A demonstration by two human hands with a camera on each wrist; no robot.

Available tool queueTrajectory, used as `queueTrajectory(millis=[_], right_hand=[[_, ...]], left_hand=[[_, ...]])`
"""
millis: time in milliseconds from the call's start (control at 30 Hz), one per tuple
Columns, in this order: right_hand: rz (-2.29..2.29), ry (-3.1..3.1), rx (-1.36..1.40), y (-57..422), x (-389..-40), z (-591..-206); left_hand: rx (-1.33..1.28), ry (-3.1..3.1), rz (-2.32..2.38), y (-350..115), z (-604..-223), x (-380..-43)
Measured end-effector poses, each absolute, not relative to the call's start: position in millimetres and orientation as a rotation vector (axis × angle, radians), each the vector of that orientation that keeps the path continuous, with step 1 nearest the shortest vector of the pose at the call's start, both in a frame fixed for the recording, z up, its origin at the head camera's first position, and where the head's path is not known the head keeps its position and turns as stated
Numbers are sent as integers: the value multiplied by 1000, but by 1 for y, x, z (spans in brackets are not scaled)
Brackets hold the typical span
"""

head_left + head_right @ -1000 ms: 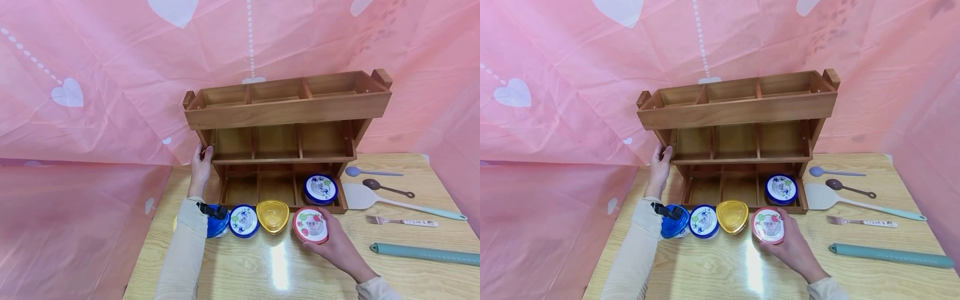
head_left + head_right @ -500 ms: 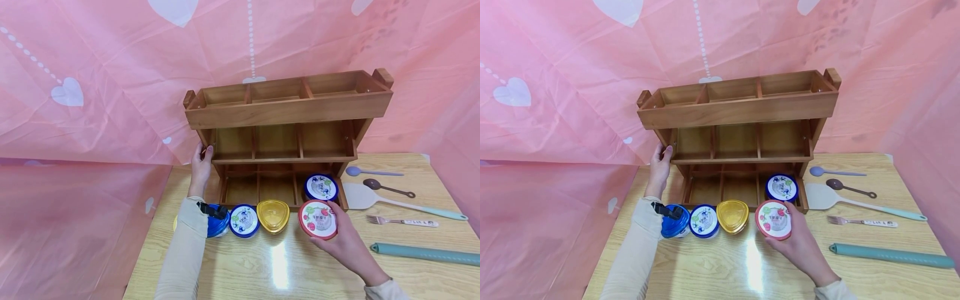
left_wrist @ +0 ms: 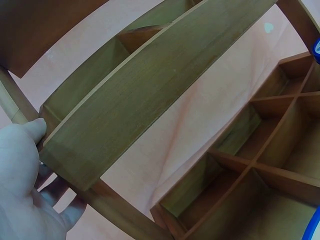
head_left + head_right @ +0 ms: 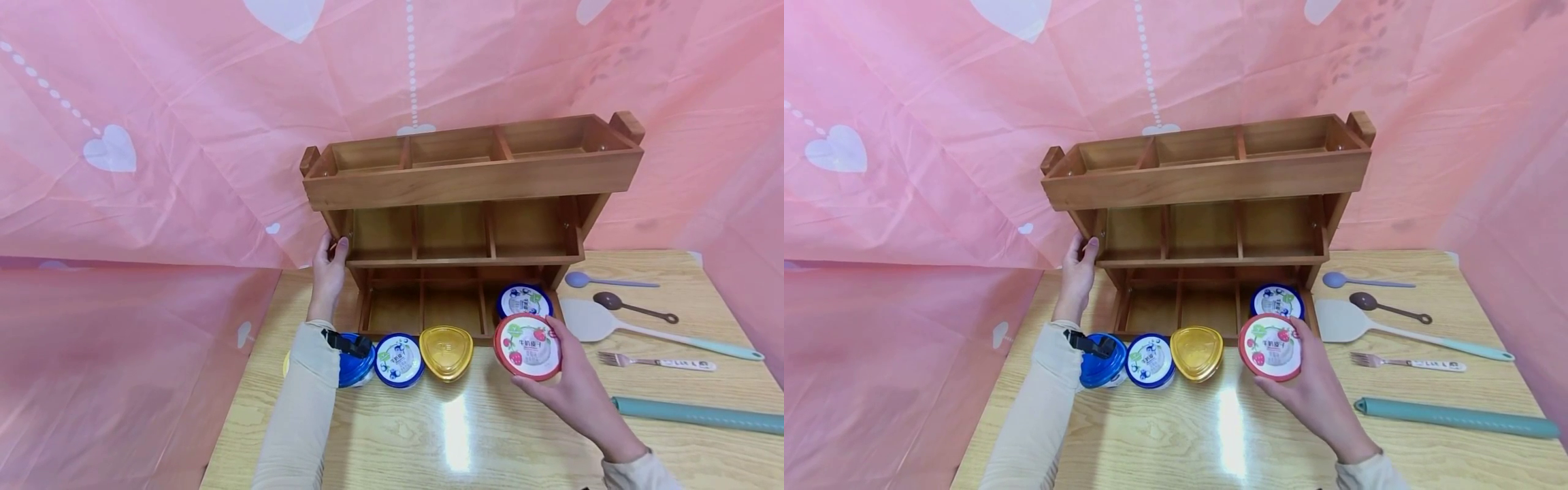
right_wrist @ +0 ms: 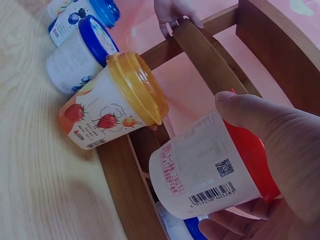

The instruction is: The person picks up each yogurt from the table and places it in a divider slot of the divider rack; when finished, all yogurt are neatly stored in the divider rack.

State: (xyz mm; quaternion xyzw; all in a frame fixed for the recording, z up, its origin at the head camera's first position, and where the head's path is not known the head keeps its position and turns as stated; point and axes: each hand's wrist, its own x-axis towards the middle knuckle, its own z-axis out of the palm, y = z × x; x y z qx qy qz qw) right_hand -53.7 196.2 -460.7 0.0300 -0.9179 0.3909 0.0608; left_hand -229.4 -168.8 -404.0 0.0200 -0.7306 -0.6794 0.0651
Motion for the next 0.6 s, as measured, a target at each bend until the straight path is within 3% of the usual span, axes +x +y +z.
queueTrajectory(millis=[233, 600], right_hand=[[1200, -2751, 112, 195, -57, -456], [1269, -2745, 112, 188, -68, -450]], left_hand=[[65, -2159, -2063, -173, -427, -244], [49, -2139, -2025, -172, -427, -244]])
